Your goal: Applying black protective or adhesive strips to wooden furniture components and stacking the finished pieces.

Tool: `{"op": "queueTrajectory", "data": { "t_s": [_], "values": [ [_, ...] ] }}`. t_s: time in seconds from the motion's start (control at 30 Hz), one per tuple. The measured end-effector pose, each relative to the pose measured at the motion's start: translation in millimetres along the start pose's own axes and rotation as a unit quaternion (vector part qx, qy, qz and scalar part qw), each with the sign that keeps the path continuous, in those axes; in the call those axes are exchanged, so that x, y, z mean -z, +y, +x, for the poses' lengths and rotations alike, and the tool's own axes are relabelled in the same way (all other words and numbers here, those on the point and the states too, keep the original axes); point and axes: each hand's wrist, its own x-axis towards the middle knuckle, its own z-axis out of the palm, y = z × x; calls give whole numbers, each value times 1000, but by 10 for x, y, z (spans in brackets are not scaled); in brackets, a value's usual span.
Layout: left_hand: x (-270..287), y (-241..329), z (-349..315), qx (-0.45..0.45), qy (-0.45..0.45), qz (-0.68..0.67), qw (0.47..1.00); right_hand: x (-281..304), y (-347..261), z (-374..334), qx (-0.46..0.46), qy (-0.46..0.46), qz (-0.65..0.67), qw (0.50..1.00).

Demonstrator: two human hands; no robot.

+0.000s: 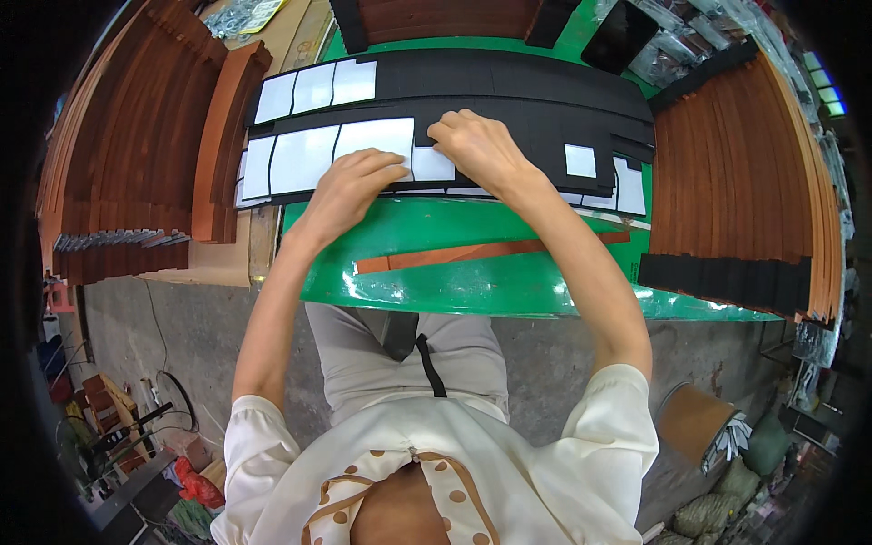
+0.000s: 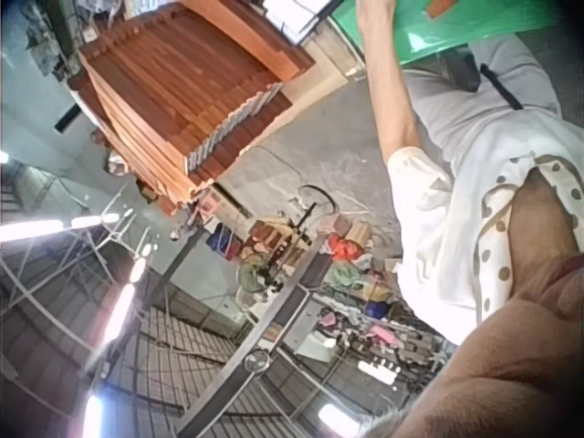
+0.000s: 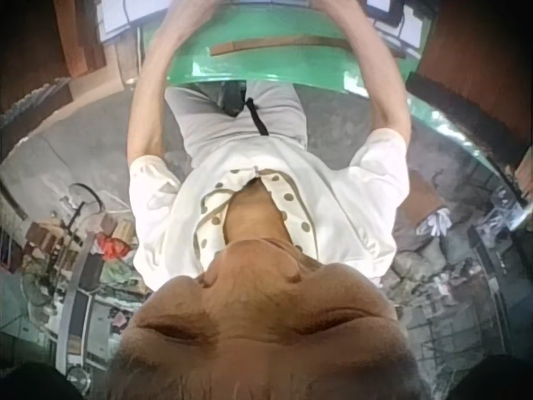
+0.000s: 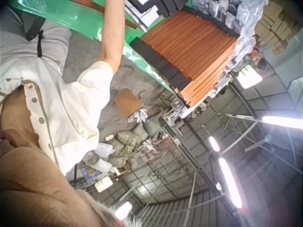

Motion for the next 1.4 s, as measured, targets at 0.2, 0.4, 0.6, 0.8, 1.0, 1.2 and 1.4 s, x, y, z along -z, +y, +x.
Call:
{"op": "queueTrajectory", "data": {
  "t_s": [0.2, 0.4, 0.6, 0.8, 1.0, 1.2, 1.4],
  "values": [
    [-252, -13, 62, -9, -8, 21, 1000, -297, 203, 59, 109, -5, -144, 984],
    [-224, 0, 41, 11, 5, 35, 999, -310, 192, 77, 170, 17, -198, 965],
    [-168, -67, 33, -44, -3, 56, 997, -108, 261, 165, -114, 86, 111, 984],
    [205, 0, -76, 70, 28, -76, 994, 272, -74, -174, -242, 86, 352, 900],
    [553, 920, 284, 295, 10, -386, 874, 428, -508, -562, 96, 268, 52, 957],
    [476, 1214, 255, 260, -42, -348, 900, 648, -661, -963, 114, 224, -23, 968],
    [322, 1482, 43, 115, -26, -248, 962, 625, -717, -1423, 7, 151, 229, 962]
  ]
}}
